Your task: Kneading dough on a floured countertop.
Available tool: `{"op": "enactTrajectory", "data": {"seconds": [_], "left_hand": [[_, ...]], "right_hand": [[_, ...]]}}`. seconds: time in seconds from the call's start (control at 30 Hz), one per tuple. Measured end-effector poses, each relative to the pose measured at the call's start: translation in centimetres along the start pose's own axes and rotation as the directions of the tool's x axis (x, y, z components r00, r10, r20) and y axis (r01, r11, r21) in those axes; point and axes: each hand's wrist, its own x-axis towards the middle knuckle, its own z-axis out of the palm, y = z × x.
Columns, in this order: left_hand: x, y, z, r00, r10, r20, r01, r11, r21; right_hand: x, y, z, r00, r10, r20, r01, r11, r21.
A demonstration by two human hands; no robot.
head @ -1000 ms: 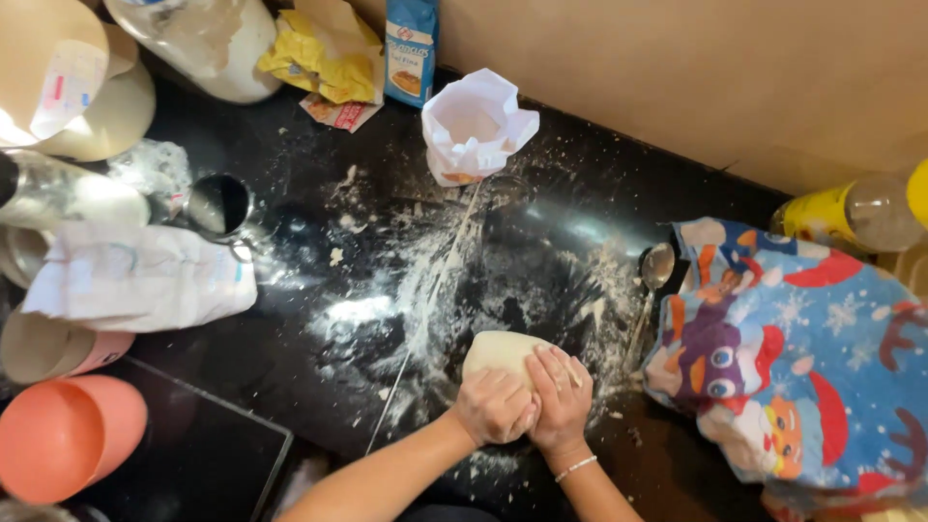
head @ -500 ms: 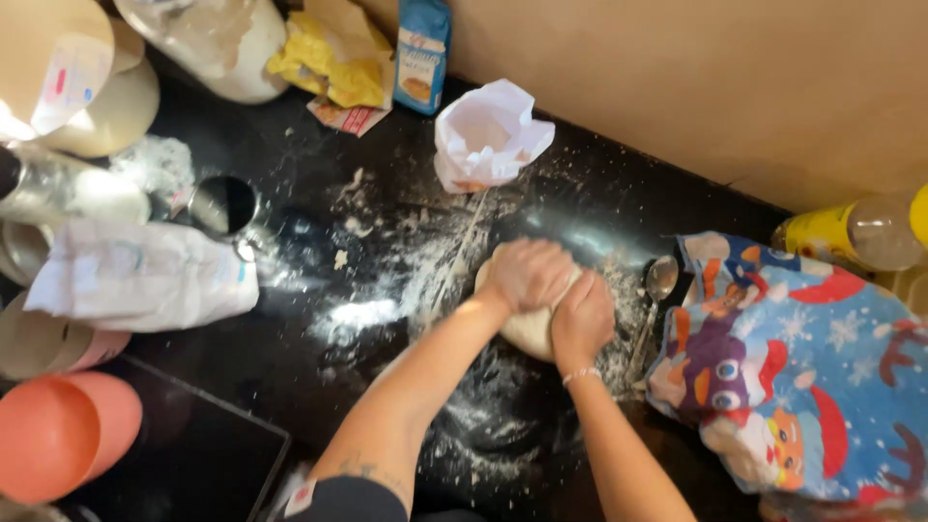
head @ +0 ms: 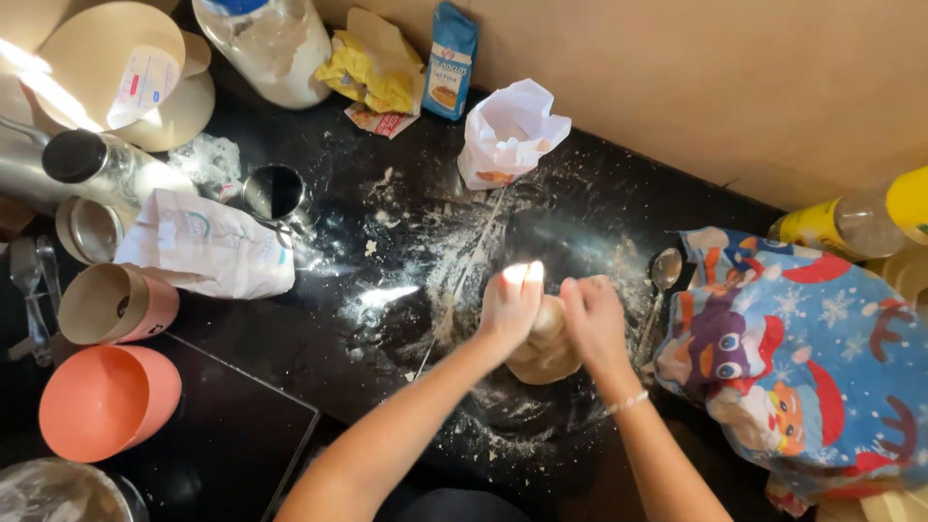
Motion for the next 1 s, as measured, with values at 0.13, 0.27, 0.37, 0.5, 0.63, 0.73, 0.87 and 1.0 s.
{"op": "enactTrajectory", "data": {"seconds": [0.13, 0.27, 0.37, 0.5, 0.63, 0.73, 0.87, 1.0], "left_hand": [[-4.7, -3.0, -2.3, 0.908, 0.394, 0.143, -0.416, 0.803, 0.426], [-7.2, -4.2, -4.9, 0.744, 0.320, 0.586, -0.642, 0.585, 0.496], [-6.6, -3.7, -3.9, 0.759, 0.036, 0.650, -0.566, 0.528, 0.633], [-2.8, -2.1, -1.5, 0.869, -0.063, 0.491, -0.348, 0.628, 0.696], [1.6, -4.3, 1.3, 0.890, 0.303, 0.340, -0.455, 0.588, 0.669], [3.2, -3.4, 1.9, 0.930, 0.216, 0.298, -0.366, 0.629, 0.686], [2.3, -1.2, 0.5, 0.952, -0.123, 0.281, -0.104, 0.732, 0.674], [-2.9, -1.5, -2.7, 0.940, -0.216, 0.263, 0.156, 0.960, 0.232]], "right_hand": [[-4.5, 3.2, 1.1, 0.843, -0.537, -0.032, 0.534, 0.842, -0.075], [-7.1, 3.3, -2.0, 0.962, -0.088, 0.257, 0.102, 0.994, -0.042], [-4.5, 10.4, 1.4, 0.943, -0.106, 0.315, 0.184, 0.955, -0.232], [-1.3, 4.9, 1.2, 0.952, 0.123, 0.279, -0.076, 0.982, -0.175], [3.1, 5.6, 1.2, 0.979, 0.122, 0.163, -0.094, 0.981, -0.170], [6.0, 9.7, 2.5, 0.962, 0.242, 0.125, -0.218, 0.959, -0.182], [6.3, 10.4, 1.9, 0.979, 0.195, 0.059, -0.195, 0.981, -0.006], [3.8, 5.2, 0.4, 0.995, 0.094, -0.032, -0.092, 0.995, 0.048]]}}
